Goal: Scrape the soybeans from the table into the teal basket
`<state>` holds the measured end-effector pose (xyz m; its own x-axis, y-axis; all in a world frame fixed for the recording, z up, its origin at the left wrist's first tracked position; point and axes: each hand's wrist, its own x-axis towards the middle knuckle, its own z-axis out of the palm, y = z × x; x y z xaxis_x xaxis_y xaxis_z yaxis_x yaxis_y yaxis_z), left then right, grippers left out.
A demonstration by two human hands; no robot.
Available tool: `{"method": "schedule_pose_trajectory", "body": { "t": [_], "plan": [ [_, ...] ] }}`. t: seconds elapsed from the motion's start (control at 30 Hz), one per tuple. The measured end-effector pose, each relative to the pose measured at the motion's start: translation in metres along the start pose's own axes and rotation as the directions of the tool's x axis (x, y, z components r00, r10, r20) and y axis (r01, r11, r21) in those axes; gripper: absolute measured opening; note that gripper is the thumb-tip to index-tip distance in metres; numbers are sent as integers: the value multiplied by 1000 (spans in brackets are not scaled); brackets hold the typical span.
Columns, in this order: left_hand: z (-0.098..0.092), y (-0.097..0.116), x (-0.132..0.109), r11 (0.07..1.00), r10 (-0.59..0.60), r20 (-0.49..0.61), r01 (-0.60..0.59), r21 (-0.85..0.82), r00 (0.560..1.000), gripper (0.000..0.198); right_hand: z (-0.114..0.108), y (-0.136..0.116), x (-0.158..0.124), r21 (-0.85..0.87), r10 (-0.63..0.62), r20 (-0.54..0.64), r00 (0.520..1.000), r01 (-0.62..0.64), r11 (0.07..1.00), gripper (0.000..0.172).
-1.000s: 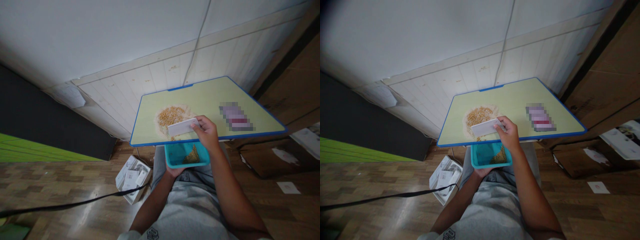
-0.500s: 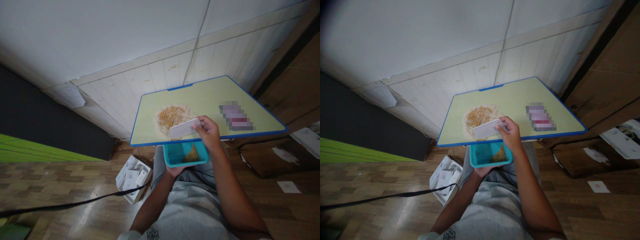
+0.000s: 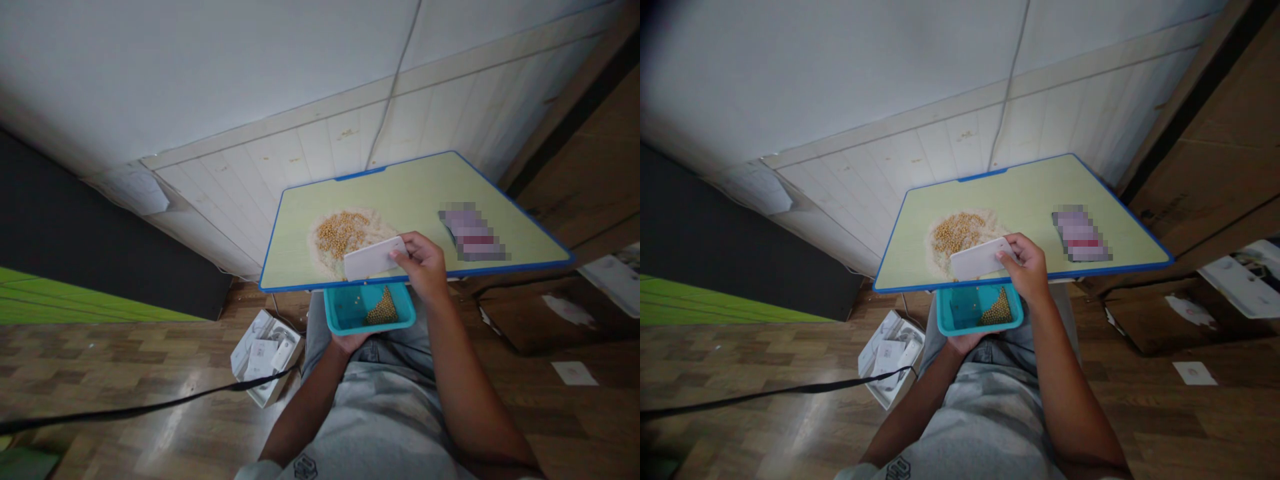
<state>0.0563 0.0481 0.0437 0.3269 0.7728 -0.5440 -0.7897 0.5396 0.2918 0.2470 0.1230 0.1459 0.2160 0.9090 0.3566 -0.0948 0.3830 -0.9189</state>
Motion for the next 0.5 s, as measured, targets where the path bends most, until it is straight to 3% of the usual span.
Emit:
{"method": "schedule_pose_trajectory", "body": {
  "t": [0.3,0.5],
  "plan": [
    [-1,0,0,999,-50,61,51,-13,997,99,4,-2,-2,-16,-5,-42,999,5,1000,23],
    [0,1,0,998,-43,35,45,-37,998,94,2,-3,-3,-13,7,-52,999,-8,1000,22]
  ]
}}
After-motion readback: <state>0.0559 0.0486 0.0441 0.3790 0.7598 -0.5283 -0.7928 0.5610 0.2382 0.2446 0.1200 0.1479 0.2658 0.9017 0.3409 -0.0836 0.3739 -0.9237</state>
